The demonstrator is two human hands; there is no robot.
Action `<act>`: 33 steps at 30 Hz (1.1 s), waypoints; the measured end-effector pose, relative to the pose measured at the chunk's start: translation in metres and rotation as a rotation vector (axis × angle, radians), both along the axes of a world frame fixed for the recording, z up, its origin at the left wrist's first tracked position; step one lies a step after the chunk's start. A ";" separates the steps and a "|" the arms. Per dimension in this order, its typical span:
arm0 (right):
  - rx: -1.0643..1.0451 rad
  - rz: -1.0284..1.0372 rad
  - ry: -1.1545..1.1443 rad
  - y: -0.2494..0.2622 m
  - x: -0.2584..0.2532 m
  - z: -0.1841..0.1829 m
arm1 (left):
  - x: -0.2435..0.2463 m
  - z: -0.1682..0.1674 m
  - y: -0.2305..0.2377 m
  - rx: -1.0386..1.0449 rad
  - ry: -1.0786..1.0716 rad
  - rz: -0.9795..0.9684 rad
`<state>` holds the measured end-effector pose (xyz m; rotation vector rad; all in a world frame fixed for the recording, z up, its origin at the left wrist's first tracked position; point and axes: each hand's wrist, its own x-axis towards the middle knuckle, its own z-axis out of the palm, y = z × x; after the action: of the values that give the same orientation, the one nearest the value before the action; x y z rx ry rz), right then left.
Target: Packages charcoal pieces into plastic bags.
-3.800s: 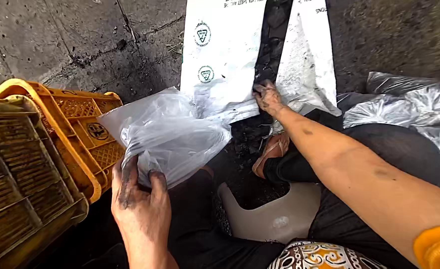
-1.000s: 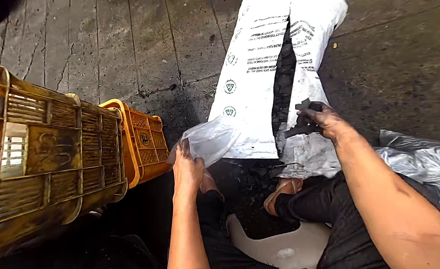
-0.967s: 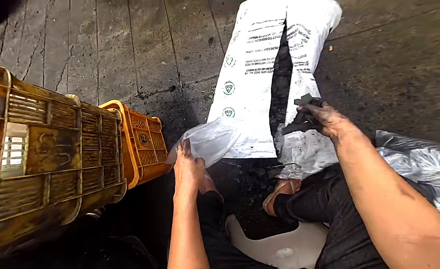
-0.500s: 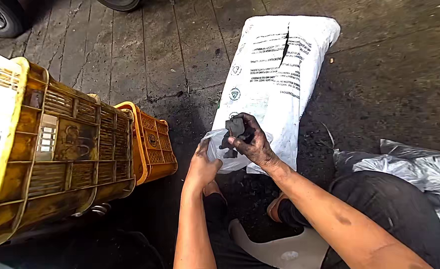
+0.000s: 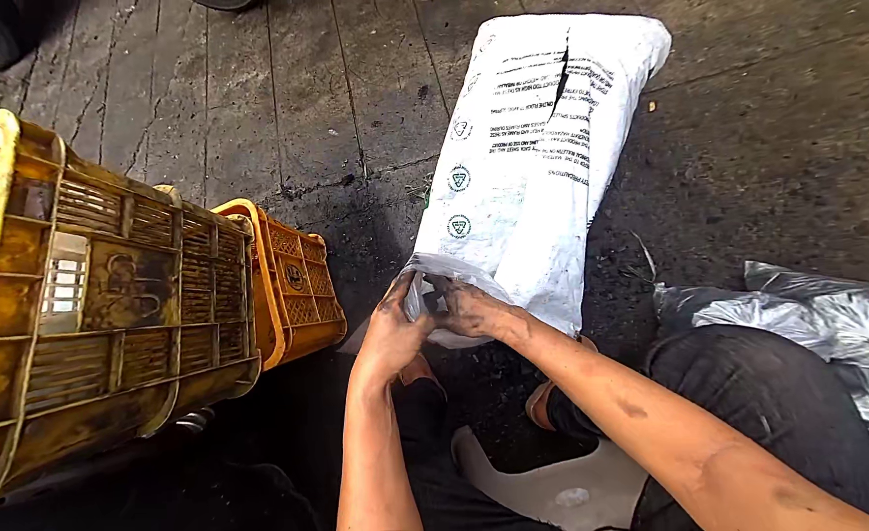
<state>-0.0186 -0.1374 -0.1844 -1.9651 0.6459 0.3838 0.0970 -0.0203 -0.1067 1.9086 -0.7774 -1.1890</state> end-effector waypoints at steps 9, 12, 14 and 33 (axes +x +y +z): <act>0.279 -0.679 -0.509 -0.046 -0.024 -0.014 | 0.005 -0.006 0.008 0.093 -0.267 0.073; 0.594 -1.040 -0.454 -0.081 -0.007 -0.078 | 0.003 -0.009 0.010 0.087 -0.318 0.073; 0.623 -1.295 -0.353 -0.098 -0.009 -0.110 | 0.003 -0.011 0.010 0.078 -0.340 0.073; -0.807 -0.869 -0.200 -0.340 -0.024 -0.104 | 0.003 -0.016 -0.004 0.152 -0.443 0.007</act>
<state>-0.0425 -0.4770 -0.2880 -2.1437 1.5862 -0.7010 0.1001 -0.0245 -0.1226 2.3393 -0.9272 -0.8466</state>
